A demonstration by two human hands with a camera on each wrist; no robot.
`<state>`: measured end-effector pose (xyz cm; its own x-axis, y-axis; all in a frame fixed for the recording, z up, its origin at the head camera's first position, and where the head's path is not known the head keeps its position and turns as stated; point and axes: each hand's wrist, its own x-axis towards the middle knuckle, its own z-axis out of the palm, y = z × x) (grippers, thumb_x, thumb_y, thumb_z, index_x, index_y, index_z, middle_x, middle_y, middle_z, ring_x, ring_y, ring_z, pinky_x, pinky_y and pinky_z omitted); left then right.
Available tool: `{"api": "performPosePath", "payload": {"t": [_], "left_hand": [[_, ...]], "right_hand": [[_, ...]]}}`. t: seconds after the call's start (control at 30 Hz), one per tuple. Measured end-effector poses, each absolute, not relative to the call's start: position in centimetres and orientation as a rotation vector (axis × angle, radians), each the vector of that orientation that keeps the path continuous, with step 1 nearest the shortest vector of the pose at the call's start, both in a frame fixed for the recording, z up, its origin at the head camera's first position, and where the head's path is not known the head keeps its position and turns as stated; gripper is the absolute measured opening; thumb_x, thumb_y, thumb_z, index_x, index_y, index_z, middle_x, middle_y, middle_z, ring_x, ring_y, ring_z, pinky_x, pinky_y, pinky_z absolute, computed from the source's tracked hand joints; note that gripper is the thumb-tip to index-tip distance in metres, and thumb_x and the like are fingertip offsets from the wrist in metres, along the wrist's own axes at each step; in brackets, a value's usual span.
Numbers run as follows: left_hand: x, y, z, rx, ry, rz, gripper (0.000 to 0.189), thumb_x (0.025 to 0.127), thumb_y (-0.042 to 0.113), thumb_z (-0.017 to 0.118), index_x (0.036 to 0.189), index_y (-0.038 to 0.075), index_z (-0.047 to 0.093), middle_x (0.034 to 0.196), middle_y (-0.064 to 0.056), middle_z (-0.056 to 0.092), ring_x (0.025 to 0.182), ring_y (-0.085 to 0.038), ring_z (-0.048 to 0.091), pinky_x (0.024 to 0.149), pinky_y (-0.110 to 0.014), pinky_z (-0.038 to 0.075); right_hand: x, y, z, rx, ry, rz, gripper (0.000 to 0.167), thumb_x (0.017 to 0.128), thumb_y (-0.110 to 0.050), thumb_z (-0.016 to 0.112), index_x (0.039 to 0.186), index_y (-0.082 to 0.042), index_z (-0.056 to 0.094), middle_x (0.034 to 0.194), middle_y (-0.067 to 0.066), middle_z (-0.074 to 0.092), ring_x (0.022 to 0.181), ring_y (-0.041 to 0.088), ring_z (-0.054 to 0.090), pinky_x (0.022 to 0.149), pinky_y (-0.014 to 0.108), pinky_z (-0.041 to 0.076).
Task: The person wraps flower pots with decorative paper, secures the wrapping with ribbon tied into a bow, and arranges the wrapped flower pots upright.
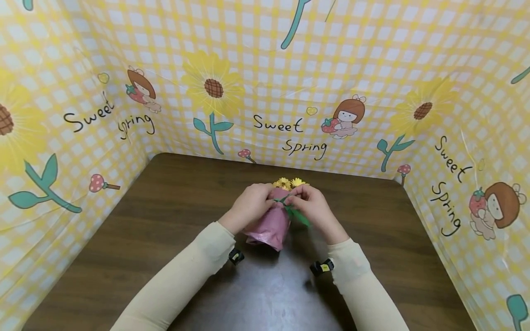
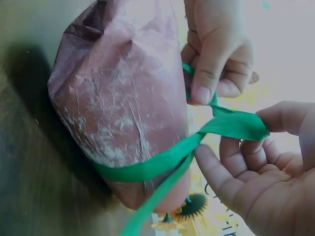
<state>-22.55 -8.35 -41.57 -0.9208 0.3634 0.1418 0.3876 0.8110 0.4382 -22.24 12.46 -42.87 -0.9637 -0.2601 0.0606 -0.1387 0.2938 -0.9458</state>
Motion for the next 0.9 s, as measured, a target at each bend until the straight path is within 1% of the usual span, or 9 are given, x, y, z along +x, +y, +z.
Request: {"api": "performPosePath", "payload": {"t": [0.13,0.27,0.33,0.37,0.47,0.57,0.67,0.8,0.9], "left_hand": [[-23.0,-9.0,-41.5,-0.643,-2.962,-0.842,0.026,0.094,0.023,0.076,0.078,0.015,0.057,0.072,0.002,0.057,0.069,-0.014,0.054,0.06,-0.027,0.044],[-23.5,-9.8,-41.3,-0.727,-2.963,-0.955,0.023,0.094,0.02,0.076,0.079,0.015,0.059,0.076,0.002,0.061,0.069,-0.013,0.055,0.06,-0.026,0.046],[-23.6,-10.2,-41.2,-0.75,-2.964,-0.979,0.02,0.096,0.02,0.074,0.082,0.015,0.06,0.08,0.001,0.063,0.072,-0.014,0.056,0.063,-0.028,0.046],[-23.7,-10.3,-41.2,-0.755,-2.966,-0.984,0.019,0.097,0.019,0.073,0.083,0.014,0.061,0.082,0.001,0.064,0.073,-0.014,0.056,0.065,-0.028,0.046],[-24.0,-10.8,-41.4,-0.745,-2.99,-1.016,0.014,0.099,0.019,0.069,0.088,0.014,0.062,0.086,0.0,0.064,0.074,-0.015,0.055,0.067,-0.03,0.046],[-24.2,-11.1,-41.6,-0.731,-3.006,-1.063,0.012,0.101,0.019,0.066,0.091,0.014,0.063,0.086,0.0,0.064,0.073,-0.015,0.055,0.066,-0.03,0.047],[-24.3,-11.3,-41.7,-0.718,-3.007,-1.107,0.01,0.102,0.019,0.065,0.093,0.015,0.066,0.087,0.0,0.066,0.074,-0.015,0.056,0.067,-0.03,0.048],[-24.3,-11.6,-41.8,-0.689,-2.997,-1.148,0.009,0.102,0.019,0.065,0.095,0.016,0.07,0.089,0.001,0.069,0.075,-0.015,0.059,0.066,-0.03,0.049],[-24.4,-11.9,-41.9,-0.667,-2.989,-1.2,0.01,0.102,0.018,0.064,0.095,0.014,0.071,0.09,-0.001,0.071,0.078,-0.02,0.063,0.064,-0.03,0.049]], "right_hand": [[-22.3,13.1,-42.4,-0.395,2.399,-1.804,0.015,0.098,-0.014,0.067,0.106,-0.001,0.067,0.095,0.021,0.07,0.083,0.024,0.067,0.071,0.03,0.055],[-22.4,14.1,-41.9,-0.464,2.445,-1.726,0.016,0.099,-0.016,0.069,0.106,-0.001,0.071,0.091,0.025,0.068,0.071,0.02,0.061,0.062,0.027,0.051],[-22.3,14.6,-41.6,-0.491,2.502,-1.643,0.016,0.098,-0.017,0.071,0.104,-0.003,0.073,0.089,0.022,0.068,0.067,0.018,0.056,0.059,0.028,0.048],[-22.3,14.8,-41.4,-0.504,2.532,-1.595,0.016,0.097,-0.018,0.071,0.104,-0.004,0.074,0.088,0.019,0.069,0.068,0.017,0.056,0.06,0.028,0.049],[-22.1,15.3,-40.9,-0.517,2.62,-1.455,0.013,0.095,-0.02,0.074,0.101,-0.009,0.076,0.09,0.008,0.071,0.076,0.017,0.061,0.068,0.031,0.053],[-21.9,15.6,-40.7,-0.538,2.7,-1.334,0.008,0.095,-0.021,0.075,0.098,-0.015,0.077,0.094,-0.001,0.073,0.089,0.017,0.066,0.08,0.035,0.055],[-21.6,15.9,-40.7,-0.567,2.768,-1.23,0.005,0.095,-0.021,0.074,0.097,-0.017,0.077,0.096,-0.004,0.073,0.093,0.017,0.067,0.083,0.037,0.056],[-21.1,16.0,-40.8,-0.639,2.883,-1.059,0.003,0.096,-0.019,0.074,0.094,-0.019,0.077,0.096,-0.005,0.072,0.088,0.015,0.065,0.079,0.037,0.054],[-20.5,16.2,-41.0,-0.698,2.99,-0.923,0.005,0.095,-0.019,0.074,0.091,-0.02,0.075,0.093,-0.006,0.071,0.082,0.012,0.062,0.074,0.035,0.052]]}}
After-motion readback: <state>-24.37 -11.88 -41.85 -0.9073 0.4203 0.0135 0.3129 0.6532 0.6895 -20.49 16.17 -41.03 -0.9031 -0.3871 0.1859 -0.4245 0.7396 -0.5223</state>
